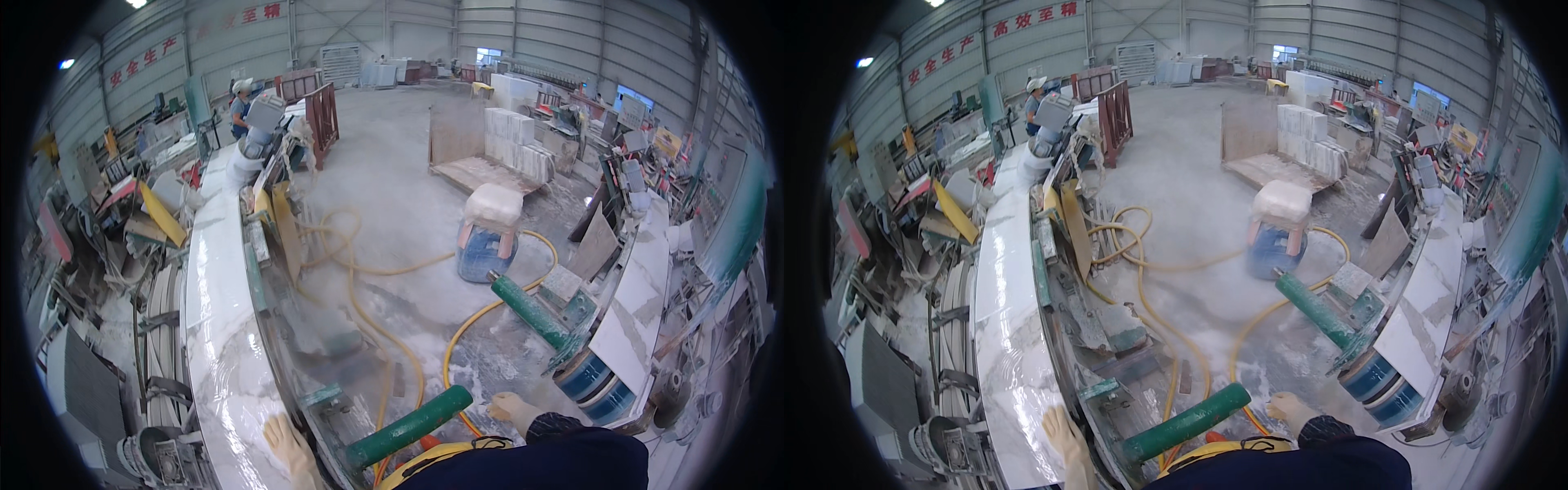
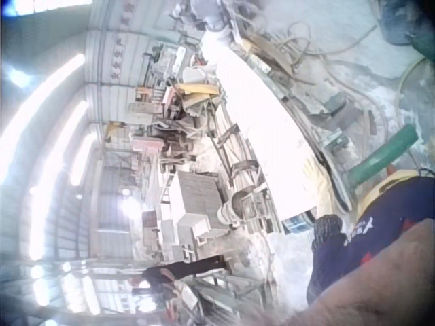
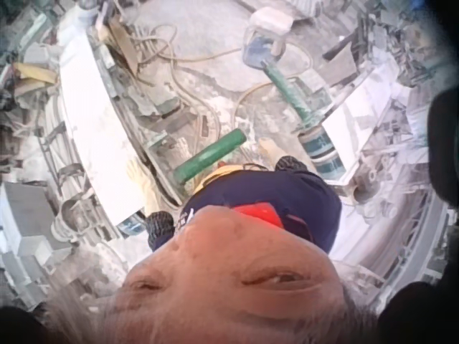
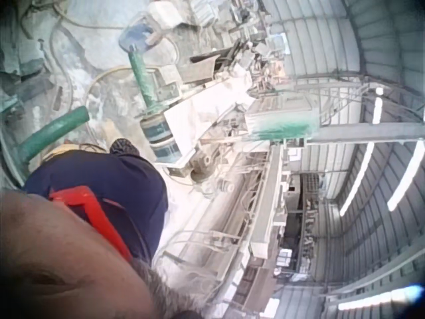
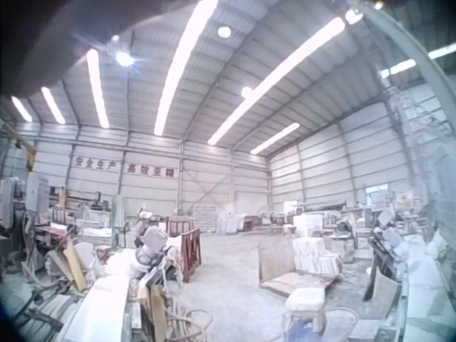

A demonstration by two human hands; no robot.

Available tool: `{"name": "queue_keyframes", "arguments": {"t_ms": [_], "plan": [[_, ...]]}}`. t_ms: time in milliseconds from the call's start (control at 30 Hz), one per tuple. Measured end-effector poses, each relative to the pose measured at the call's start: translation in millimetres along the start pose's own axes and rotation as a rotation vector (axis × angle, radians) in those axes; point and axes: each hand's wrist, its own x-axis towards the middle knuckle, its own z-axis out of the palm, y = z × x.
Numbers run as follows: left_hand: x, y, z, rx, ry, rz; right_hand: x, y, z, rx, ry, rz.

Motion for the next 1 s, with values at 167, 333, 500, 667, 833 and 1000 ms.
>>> {"name": "queue_keyframes", "arguments": {"t_ms": [167, 333, 500, 667, 833, 1000], "plan": [[-63, 11, -35, 0.088, -0.077, 0.016, 51, -41, 55, -0.176, -0.08, -0.118], [-93, 23, -59, 0.115, -0.097, 0.008, 42, -61, 59, -0.274, -0.058, -0.058], [-102, 28, -88, -0.068, -0.082, 0.088, 36, -39, 24, -0.033, -0.044, -0.004], [-106, -36, -136, 0.069, -0.047, -0.275, 18, -27, -22, 0.097, -0.067, 0.065], [-91, -110, -147, 0.444, 0.061, -0.429, -2, -41, -40, -0.124, -0.074, 0.148], [-65, -142, -122, 0.405, -0.009, -0.464, -1, -51, -39, -0.037, -0.111, 0.056]]}}
